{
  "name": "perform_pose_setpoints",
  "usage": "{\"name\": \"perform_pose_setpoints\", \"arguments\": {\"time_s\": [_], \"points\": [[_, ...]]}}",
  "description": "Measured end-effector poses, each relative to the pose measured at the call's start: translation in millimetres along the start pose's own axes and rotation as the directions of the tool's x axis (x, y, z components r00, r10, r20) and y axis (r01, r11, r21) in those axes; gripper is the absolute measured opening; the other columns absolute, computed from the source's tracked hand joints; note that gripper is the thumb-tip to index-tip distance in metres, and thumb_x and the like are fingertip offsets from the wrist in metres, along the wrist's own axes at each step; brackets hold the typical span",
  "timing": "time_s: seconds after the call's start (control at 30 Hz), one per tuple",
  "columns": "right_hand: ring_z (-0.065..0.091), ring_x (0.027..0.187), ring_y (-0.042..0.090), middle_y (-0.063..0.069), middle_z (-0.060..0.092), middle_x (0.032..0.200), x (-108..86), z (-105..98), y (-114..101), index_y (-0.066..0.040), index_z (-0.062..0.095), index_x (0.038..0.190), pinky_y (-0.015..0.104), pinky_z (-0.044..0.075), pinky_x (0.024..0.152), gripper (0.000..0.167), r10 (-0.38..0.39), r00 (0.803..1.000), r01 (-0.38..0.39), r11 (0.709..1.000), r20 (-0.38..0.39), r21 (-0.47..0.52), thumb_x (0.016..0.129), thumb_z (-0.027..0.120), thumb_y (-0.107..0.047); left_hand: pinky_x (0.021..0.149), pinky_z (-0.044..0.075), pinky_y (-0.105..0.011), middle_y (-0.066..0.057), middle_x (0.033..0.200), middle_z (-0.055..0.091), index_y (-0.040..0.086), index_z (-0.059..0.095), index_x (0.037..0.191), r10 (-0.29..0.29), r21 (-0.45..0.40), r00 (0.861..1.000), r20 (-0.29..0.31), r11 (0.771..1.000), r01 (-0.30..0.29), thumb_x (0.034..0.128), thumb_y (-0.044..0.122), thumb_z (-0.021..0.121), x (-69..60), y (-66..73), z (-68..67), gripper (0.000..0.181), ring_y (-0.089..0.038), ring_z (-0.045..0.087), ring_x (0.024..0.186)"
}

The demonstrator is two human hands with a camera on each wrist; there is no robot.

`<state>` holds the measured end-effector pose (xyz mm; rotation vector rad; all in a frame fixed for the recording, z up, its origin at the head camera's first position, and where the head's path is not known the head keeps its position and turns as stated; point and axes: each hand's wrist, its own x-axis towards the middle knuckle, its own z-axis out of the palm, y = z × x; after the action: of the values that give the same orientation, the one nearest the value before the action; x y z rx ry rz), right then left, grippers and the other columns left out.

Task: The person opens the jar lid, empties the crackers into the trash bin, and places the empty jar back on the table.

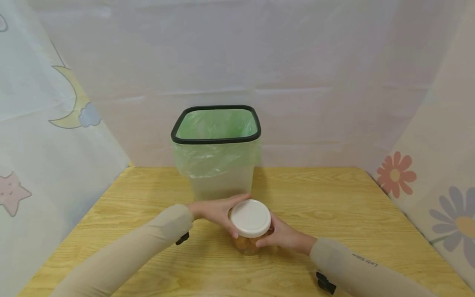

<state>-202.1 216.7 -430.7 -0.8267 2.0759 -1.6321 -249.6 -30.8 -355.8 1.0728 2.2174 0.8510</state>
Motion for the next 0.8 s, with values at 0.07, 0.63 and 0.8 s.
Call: {"name": "perform_pose_setpoints", "arguments": {"time_s": [0.07, 0.63, 0.8], "points": [[0.043, 0.123, 0.031, 0.029, 0.033, 0.142, 0.0, 0, -1, 0.008, 0.009, 0.149, 0.04, 0.042, 0.096, 0.095, -0.001, 1.0, 0.001, 1.0, 0.003, -0.004, 0.085, 0.076, -0.012, 0.115, 0.017, -0.034, -0.014, 0.16, 0.009, 0.007, 0.009, 0.156, 0.004, 0.009, 1.0, -0.005, 1.0, -0.004, 0.0744, 0.015, 0.085, 0.5, -0.9, 0.4, 0.112, -0.023, 0.012, 0.145], [0.037, 0.128, 0.042, 0.03, 0.028, 0.144, 0.7, 0, -2, 0.007, 0.005, 0.15, 0.052, 0.035, 0.101, 0.097, 0.019, 1.0, -0.019, 1.0, 0.023, -0.011, 0.087, 0.075, -0.015, 0.116, 0.014, -0.042, -0.011, 0.161, 0.007, 0.012, 0.009, 0.157, -0.013, -0.01, 1.0, -0.027, 1.0, 0.013, 0.0794, 0.022, 0.082, 0.8, -16.3, 8.1, 0.108, -0.022, 0.005, 0.147], [0.036, 0.128, 0.043, 0.03, 0.028, 0.144, 0.2, -1, -1, 0.007, 0.004, 0.15, 0.053, 0.034, 0.101, 0.097, 0.02, 1.0, -0.02, 1.0, 0.021, -0.004, 0.086, 0.074, -0.014, 0.115, 0.017, -0.04, -0.01, 0.161, 0.009, 0.013, 0.008, 0.158, -0.025, -0.03, 0.999, -0.04, 0.999, 0.024, 0.0801, 0.022, 0.082, -0.8, -15.6, 10.2, 0.107, -0.021, 0.008, 0.146]]}}
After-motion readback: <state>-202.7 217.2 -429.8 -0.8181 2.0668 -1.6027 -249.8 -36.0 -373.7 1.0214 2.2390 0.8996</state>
